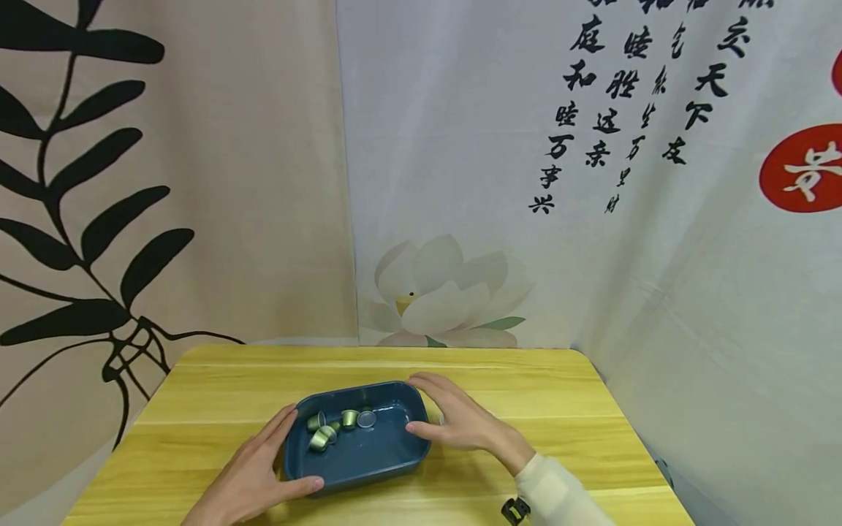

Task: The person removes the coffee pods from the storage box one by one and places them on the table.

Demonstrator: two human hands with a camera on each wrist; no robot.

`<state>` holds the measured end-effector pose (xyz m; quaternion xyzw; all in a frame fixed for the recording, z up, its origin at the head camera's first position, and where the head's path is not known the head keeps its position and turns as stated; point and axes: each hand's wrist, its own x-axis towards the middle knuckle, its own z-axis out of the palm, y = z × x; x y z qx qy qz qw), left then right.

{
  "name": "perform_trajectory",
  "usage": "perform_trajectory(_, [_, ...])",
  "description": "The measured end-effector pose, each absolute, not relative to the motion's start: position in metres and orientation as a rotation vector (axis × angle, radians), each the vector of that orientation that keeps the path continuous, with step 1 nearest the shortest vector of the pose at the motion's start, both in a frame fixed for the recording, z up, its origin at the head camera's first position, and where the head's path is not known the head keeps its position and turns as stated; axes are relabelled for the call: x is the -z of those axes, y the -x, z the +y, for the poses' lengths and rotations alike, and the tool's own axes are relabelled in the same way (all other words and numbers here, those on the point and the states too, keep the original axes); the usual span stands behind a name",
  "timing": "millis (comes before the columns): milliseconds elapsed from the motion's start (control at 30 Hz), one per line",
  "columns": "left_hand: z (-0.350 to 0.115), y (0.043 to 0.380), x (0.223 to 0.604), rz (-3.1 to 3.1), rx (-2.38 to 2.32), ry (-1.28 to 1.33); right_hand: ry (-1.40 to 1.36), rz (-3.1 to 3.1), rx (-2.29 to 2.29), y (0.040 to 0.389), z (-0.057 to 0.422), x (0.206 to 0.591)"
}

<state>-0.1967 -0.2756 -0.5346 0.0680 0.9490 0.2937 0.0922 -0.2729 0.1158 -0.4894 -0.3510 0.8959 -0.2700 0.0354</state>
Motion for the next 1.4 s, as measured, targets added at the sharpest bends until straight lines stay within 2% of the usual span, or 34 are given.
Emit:
perform_trajectory(833, [-0.275, 0.197, 0.53, 2.821, -0.865, -0.207, 1.274, 2.669, 0.597, 0.293, 0.061, 0.506])
perform_trajectory(1400, [-0.277, 0.193, 0.533, 2.864, -0.88, -0.268, 1.284, 2.598, 0.413, 0.301, 0.037, 0.514])
